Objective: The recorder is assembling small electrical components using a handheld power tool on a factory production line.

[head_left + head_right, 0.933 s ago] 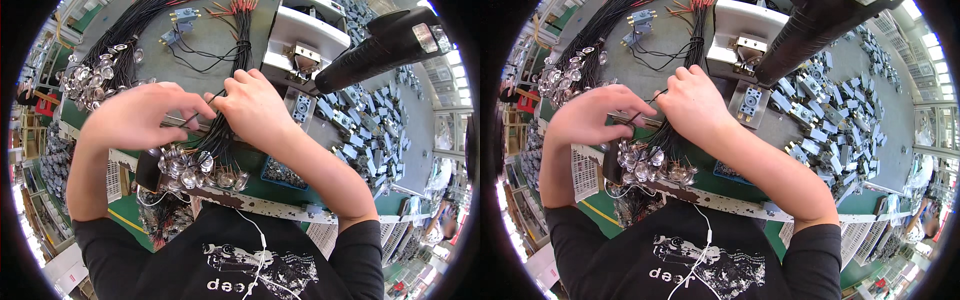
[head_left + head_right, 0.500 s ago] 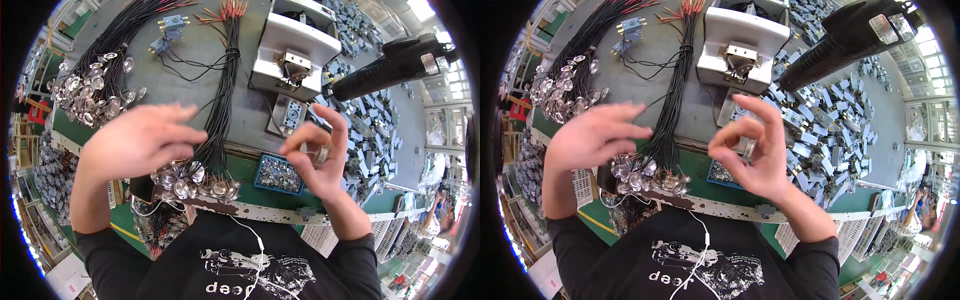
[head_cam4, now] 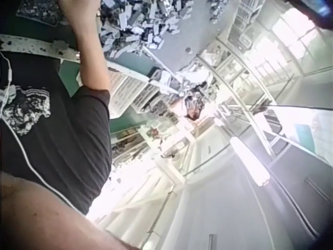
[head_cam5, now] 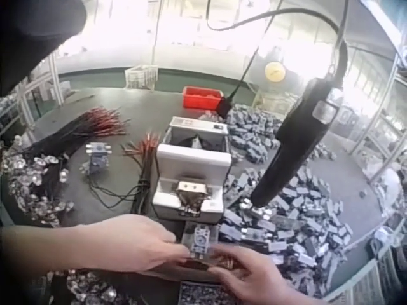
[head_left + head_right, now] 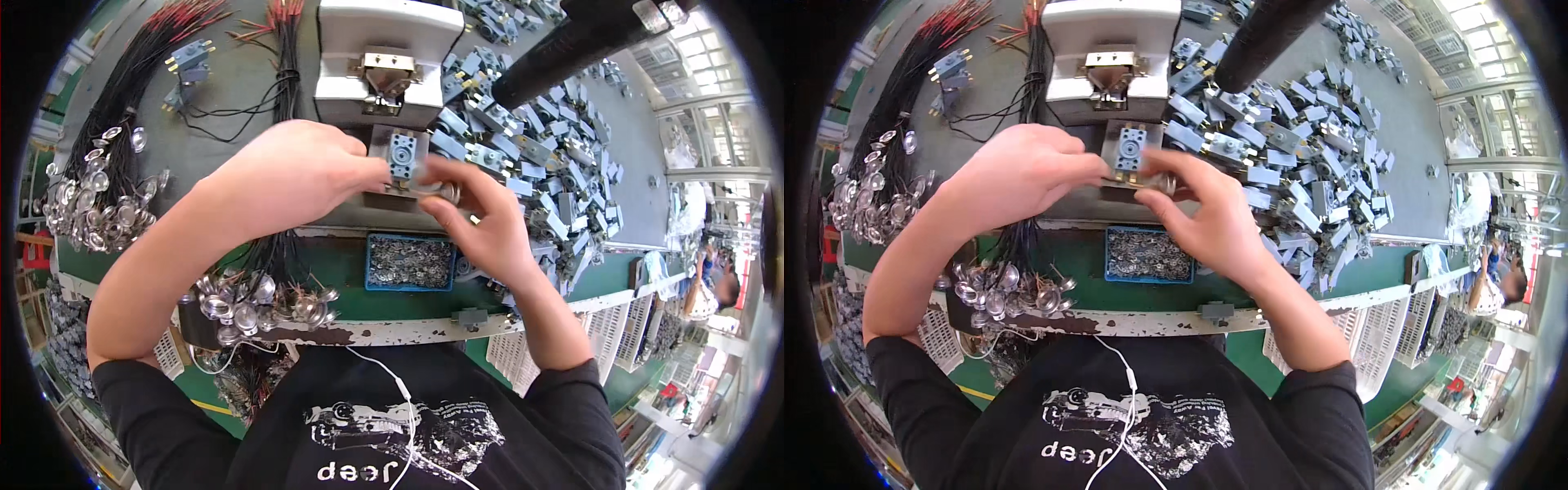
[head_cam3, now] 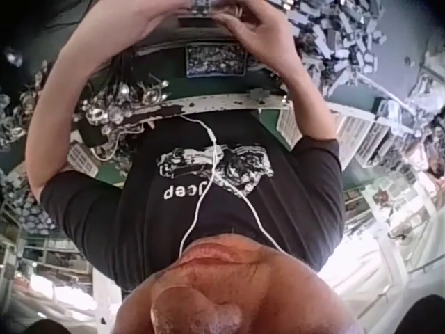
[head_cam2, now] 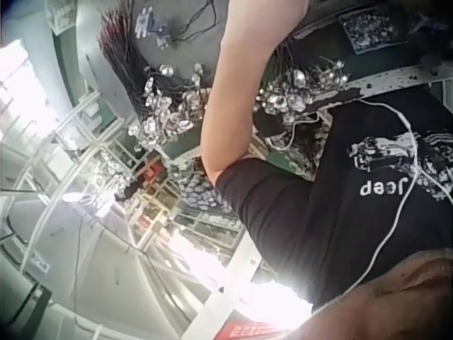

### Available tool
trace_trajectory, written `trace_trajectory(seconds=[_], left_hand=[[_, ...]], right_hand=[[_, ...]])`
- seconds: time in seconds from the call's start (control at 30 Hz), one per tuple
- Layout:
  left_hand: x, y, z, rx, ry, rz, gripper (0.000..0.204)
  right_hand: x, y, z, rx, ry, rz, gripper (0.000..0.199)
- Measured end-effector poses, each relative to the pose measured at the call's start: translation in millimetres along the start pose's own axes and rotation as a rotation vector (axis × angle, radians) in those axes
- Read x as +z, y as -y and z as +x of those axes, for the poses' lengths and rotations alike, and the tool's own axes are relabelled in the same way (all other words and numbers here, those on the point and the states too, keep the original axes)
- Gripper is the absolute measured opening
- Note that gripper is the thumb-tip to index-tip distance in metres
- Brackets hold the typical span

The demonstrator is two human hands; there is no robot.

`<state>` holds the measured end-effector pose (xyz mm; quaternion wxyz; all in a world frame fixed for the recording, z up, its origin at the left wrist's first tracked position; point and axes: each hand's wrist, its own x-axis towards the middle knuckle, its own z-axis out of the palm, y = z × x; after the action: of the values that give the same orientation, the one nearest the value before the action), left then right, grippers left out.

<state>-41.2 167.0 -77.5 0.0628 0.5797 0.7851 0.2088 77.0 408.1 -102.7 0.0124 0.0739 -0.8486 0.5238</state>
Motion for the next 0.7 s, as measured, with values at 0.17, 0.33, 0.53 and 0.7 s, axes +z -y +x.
trace_trajectory(seconds=[0.17,0.33,0.53,0.7], left_hand=[[2.2,-22.8,1.5,-0.118,-0.169,-0.132,0.019],[7.4,-19.9,2.8,-0.158,-0.241,-0.246,0.012],[-13.5,-18.0,1.1,-0.133,-0.139,-0.135,0.013],[6.2,-18.4,-1.9,-0.098,-0.356,-0.414,0.023]], right_hand=[[8.4,9.2,3.0,0.051,-0.185,0.096,0.042],[14.9,20.3,15.9,0.071,-0.233,0.468,0.028],[-18.3,14.9,30.0,0.386,0.418,0.66,0.028],[-10.9,14.4,7.3,0.102,0.158,0.531,0.043]])
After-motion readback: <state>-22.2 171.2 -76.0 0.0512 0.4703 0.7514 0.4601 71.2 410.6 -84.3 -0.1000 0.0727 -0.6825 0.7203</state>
